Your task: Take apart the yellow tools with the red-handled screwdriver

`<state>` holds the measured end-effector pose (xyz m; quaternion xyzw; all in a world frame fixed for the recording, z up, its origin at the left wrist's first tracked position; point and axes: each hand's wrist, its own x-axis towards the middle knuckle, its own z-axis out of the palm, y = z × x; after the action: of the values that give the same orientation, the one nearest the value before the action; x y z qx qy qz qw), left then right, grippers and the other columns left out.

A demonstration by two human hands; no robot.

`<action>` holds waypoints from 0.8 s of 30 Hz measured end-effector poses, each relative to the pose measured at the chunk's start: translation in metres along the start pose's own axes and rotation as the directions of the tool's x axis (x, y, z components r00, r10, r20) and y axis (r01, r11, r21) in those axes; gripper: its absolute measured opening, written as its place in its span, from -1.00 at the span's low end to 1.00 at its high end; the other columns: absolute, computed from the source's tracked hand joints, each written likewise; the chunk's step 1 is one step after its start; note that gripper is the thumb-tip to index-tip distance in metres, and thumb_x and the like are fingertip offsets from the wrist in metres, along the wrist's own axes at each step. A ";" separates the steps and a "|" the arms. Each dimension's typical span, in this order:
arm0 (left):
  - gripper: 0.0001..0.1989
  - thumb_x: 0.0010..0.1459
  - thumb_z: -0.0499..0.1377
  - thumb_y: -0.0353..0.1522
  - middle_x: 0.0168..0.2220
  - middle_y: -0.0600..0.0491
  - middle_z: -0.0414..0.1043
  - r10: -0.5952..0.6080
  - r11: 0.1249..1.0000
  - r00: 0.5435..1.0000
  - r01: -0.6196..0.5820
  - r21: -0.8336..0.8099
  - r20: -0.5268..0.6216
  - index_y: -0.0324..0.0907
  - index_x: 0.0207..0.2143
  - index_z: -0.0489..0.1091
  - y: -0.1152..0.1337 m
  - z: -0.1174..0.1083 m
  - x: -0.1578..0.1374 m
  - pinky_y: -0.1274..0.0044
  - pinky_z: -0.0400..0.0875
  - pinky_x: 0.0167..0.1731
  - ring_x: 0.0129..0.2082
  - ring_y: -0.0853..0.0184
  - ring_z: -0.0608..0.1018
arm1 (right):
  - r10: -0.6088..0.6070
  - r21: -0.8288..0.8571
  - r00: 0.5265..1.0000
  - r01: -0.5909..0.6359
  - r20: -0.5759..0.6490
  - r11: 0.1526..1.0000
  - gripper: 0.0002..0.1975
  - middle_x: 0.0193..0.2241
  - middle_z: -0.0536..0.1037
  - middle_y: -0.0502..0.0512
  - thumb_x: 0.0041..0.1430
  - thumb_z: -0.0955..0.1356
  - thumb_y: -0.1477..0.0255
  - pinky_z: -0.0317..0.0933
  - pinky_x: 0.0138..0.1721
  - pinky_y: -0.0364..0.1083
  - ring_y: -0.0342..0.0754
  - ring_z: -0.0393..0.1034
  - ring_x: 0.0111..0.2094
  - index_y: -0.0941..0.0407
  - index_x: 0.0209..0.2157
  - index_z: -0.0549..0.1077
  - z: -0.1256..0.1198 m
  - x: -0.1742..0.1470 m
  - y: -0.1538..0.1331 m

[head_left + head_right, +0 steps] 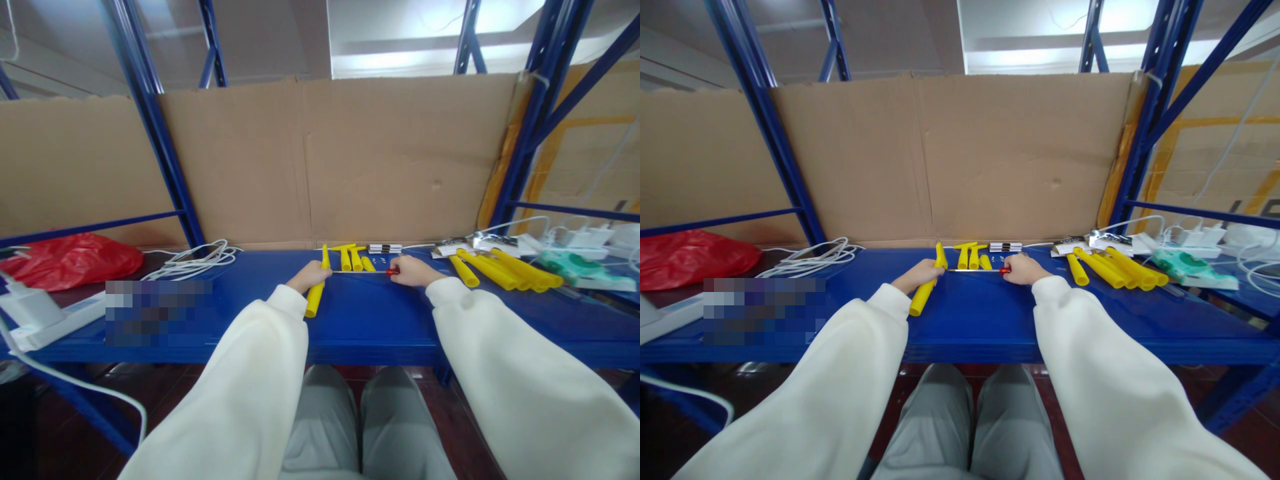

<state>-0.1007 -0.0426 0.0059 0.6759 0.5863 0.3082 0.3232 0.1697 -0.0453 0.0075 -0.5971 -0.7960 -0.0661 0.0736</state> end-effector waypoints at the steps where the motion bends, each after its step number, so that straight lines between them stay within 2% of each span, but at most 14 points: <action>1: -0.78 0.00 0.16 -0.56 -0.70 0.12 0.30 0.002 1.000 1.000 -0.002 -0.008 0.004 -0.20 -0.65 0.30 0.000 0.000 0.000 0.62 0.26 -0.61 -0.65 0.39 0.42 | 0.002 -0.002 1.000 -0.002 -0.002 1.000 -0.88 -0.35 0.64 0.13 0.07 0.34 0.47 0.20 -0.32 -0.14 0.01 0.50 -0.28 0.10 -0.36 0.54 0.000 0.000 0.000; 10: -0.81 0.00 0.14 -0.54 -0.72 0.13 0.29 0.007 1.000 1.000 -0.007 -0.002 0.005 -0.20 -0.63 0.32 -0.001 0.000 0.001 0.62 0.26 -0.62 -0.66 0.39 0.40 | 0.013 0.013 1.000 -0.013 -0.012 1.000 -0.85 -0.33 0.65 0.17 0.08 0.33 0.47 0.22 -0.28 -0.12 0.04 0.51 -0.26 0.12 -0.33 0.56 -0.001 -0.001 -0.002; 18: -0.81 -0.02 0.14 -0.56 -0.72 0.13 0.28 -0.004 1.000 1.000 0.004 -0.030 0.013 -0.21 -0.63 0.31 0.001 0.001 -0.002 0.60 0.25 -0.61 -0.67 0.40 0.39 | 0.004 0.058 0.999 -0.002 -0.046 0.998 -0.85 -0.41 0.63 0.11 0.08 0.35 0.44 0.20 -0.34 -0.14 -0.01 0.48 -0.34 0.11 -0.32 0.57 0.003 0.002 0.002; 24: -0.76 0.02 0.12 -0.57 -0.72 0.15 0.27 -0.006 0.999 1.000 0.006 -0.031 0.006 -0.19 -0.65 0.27 0.006 0.001 -0.005 0.62 0.20 -0.64 -0.70 0.43 0.36 | 0.018 0.062 1.000 -0.017 -0.015 0.998 -0.86 -0.39 0.63 0.12 0.08 0.34 0.48 0.19 -0.33 -0.15 -0.01 0.49 -0.33 0.12 -0.34 0.56 -0.001 0.000 -0.001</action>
<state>-0.0973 -0.0487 0.0096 0.6701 0.5823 0.3142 0.3364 0.1685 -0.0457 0.0081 -0.6010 -0.7918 -0.0455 0.0989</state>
